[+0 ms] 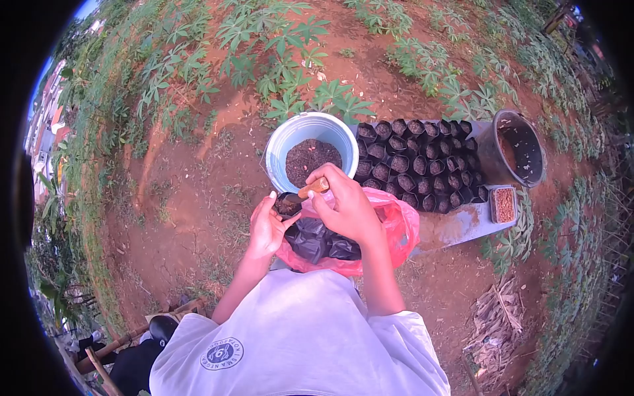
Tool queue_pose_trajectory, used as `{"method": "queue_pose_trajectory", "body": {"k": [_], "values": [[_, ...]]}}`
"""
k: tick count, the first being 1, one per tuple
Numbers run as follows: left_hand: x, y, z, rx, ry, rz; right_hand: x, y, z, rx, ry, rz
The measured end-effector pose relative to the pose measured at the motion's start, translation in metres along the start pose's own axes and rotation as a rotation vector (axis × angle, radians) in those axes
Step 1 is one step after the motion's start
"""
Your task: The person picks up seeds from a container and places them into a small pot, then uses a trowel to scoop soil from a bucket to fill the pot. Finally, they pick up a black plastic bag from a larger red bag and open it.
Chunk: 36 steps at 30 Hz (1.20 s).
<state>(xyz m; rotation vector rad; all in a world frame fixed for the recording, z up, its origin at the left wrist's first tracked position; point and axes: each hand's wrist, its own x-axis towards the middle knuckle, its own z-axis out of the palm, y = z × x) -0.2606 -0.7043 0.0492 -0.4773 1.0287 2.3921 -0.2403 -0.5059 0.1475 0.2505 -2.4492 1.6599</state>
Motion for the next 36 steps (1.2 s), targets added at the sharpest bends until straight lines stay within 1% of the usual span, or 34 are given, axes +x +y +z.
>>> {"method": "queue_pose_trajectory", "body": {"k": [2, 3, 9, 11, 15, 17, 19, 21, 24, 27, 30, 32, 33, 35, 36], "values": [[0.002, 0.001, 0.0, -0.01, 0.001, 0.001, 0.001, -0.004, 0.0, -0.04, 0.04, -0.068], [0.003, 0.001, 0.0, -0.017, 0.001, 0.002, 0.002, -0.005, 0.0, -0.043, 0.039, -0.064], [0.009, 0.004, -0.001, -0.013, -0.014, -0.003, 0.011, -0.014, 0.006, -0.067, -0.019, -0.064], [0.013, 0.005, -0.003, -0.016, -0.006, -0.007, 0.013, -0.018, 0.007, -0.109, 0.004, -0.106], [0.024, 0.006, -0.01, -0.003, 0.017, 0.002, 0.022, -0.024, 0.011, -0.167, -0.01, -0.122], [0.028, 0.007, -0.012, -0.021, -0.018, 0.012, 0.028, -0.025, 0.015, -0.178, -0.065, -0.16], [0.032, 0.009, -0.014, -0.041, -0.047, 0.025, 0.031, -0.03, 0.016, -0.192, -0.091, -0.132], [0.036, 0.009, -0.015, -0.037, -0.009, 0.051, 0.035, -0.032, 0.018, -0.207, -0.118, -0.104], [0.041, 0.013, -0.021, 0.009, -0.02, 0.028, 0.042, -0.033, 0.024, -0.207, -0.108, -0.106], [0.046, 0.016, -0.024, -0.008, -0.009, 0.016, 0.048, -0.03, 0.029, -0.284, -0.17, -0.069], [0.05, 0.022, -0.024, -0.04, -0.007, 0.009, 0.053, -0.032, 0.03, -0.231, -0.137, -0.098], [0.051, 0.025, -0.027, -0.038, -0.001, 0.005, 0.056, -0.03, 0.027, -0.183, -0.048, -0.119], [0.053, 0.027, -0.028, -0.036, 0.003, 0.007, 0.057, -0.028, 0.026, -0.183, -0.044, -0.114], [0.057, 0.026, -0.032, -0.02, 0.026, 0.008, 0.056, -0.019, 0.021, -0.189, 0.118, -0.078], [0.058, 0.026, -0.034, -0.007, 0.051, 0.015, 0.056, -0.013, 0.018, -0.18, 0.154, -0.013]]}}
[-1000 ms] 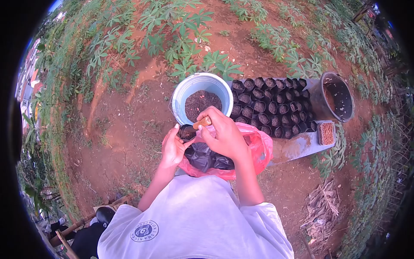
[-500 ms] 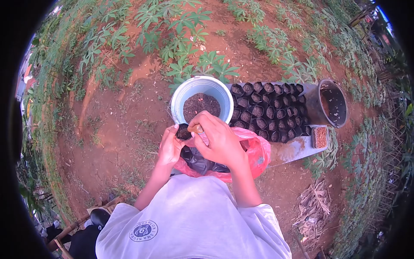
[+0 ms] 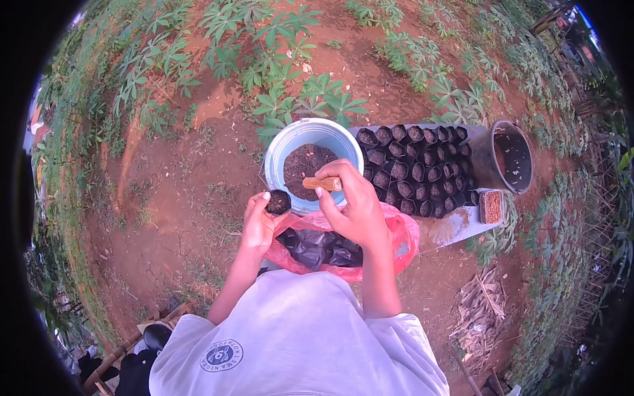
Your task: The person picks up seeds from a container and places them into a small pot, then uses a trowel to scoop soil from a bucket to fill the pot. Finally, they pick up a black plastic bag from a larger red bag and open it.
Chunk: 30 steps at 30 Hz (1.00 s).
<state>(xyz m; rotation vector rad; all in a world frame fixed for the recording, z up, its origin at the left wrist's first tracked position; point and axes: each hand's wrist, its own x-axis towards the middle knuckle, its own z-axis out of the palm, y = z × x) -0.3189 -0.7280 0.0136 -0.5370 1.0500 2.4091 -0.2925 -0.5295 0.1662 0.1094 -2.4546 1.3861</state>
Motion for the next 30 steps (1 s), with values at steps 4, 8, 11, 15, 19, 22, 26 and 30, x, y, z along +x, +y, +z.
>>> {"method": "queue_pose_trajectory", "body": {"k": [4, 8, 11, 15, 19, 22, 26, 30], "values": [[0.006, 0.007, -0.007, 0.006, 0.016, -0.037, 0.0, 0.049, 0.01, -0.151, 0.049, 0.074], [0.013, 0.008, -0.021, 0.009, 0.013, -0.017, -0.006, 0.099, 0.037, -0.12, -0.039, 0.278], [0.015, 0.013, -0.028, 0.018, 0.024, -0.011, -0.013, 0.136, 0.057, -0.178, -0.071, 0.29], [0.015, 0.022, -0.033, 0.029, 0.041, 0.008, -0.015, 0.153, 0.069, -0.191, -0.092, 0.326], [0.014, 0.029, -0.038, 0.024, 0.054, 0.004, -0.012, 0.16, 0.071, -0.233, -0.119, 0.317], [0.015, 0.03, -0.039, 0.021, 0.062, -0.005, -0.009, 0.163, 0.071, -0.226, -0.111, 0.359], [0.019, 0.03, -0.043, 0.029, 0.044, -0.01, 0.0, 0.169, 0.076, -0.075, -0.105, 0.425], [0.021, 0.03, -0.042, 0.031, 0.027, -0.005, 0.012, 0.182, 0.076, -0.089, -0.096, 0.483]]}}
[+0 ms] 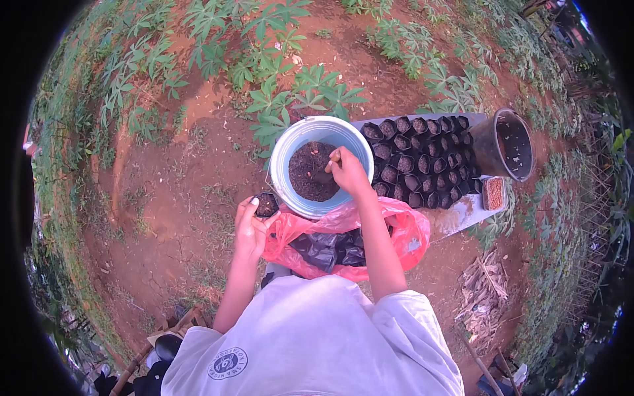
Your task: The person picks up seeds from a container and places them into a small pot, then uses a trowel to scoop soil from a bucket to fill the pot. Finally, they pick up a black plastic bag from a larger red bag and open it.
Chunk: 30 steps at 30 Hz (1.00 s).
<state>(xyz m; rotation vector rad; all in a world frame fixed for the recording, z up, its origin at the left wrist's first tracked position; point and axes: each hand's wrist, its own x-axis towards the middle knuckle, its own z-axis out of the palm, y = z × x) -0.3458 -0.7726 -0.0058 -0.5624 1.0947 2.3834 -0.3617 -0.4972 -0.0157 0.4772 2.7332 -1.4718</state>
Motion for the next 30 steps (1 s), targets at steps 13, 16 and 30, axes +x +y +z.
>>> {"method": "queue_pose_trajectory", "body": {"k": [13, 16, 30], "values": [[0.0, -0.001, 0.0, -0.01, 0.011, -0.002, 0.024, 0.044, 0.008, -0.022, -0.005, 0.058], [0.0, -0.001, 0.002, -0.004, 0.002, -0.001, 0.026, 0.047, 0.008, 0.085, -0.016, 0.084], [-0.004, -0.004, 0.008, 0.0, -0.01, 0.025, 0.029, 0.047, 0.002, 0.373, -0.153, 0.329]]}}
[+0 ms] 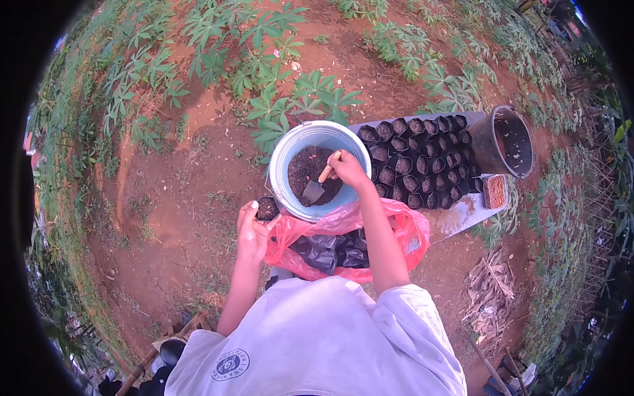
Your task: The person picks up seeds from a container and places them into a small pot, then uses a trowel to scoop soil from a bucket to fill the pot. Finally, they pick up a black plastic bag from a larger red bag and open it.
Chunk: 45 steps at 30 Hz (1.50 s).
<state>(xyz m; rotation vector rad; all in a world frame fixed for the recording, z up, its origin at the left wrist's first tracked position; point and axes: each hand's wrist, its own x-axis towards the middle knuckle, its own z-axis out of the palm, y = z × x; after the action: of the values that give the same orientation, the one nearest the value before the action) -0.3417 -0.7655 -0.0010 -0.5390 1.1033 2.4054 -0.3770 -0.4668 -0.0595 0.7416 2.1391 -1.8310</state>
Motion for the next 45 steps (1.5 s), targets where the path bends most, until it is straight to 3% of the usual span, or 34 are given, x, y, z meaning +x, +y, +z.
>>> {"method": "queue_pose_trajectory", "body": {"k": [13, 28, 39, 45], "values": [[-0.027, -0.002, 0.008, -0.047, 0.037, 0.059, -0.012, -0.019, -0.007, 0.263, -0.101, 0.027], [-0.055, -0.038, 0.034, -0.024, 0.045, -0.011, -0.095, -0.069, -0.04, 0.467, -0.101, -0.256], [-0.067, -0.071, 0.067, 0.036, -0.066, -0.038, -0.147, -0.07, -0.054, 0.359, -0.077, -0.404], [-0.072, -0.081, 0.075, 0.031, -0.102, -0.044, -0.176, -0.079, -0.057, 0.118, -0.07, -0.567]]}}
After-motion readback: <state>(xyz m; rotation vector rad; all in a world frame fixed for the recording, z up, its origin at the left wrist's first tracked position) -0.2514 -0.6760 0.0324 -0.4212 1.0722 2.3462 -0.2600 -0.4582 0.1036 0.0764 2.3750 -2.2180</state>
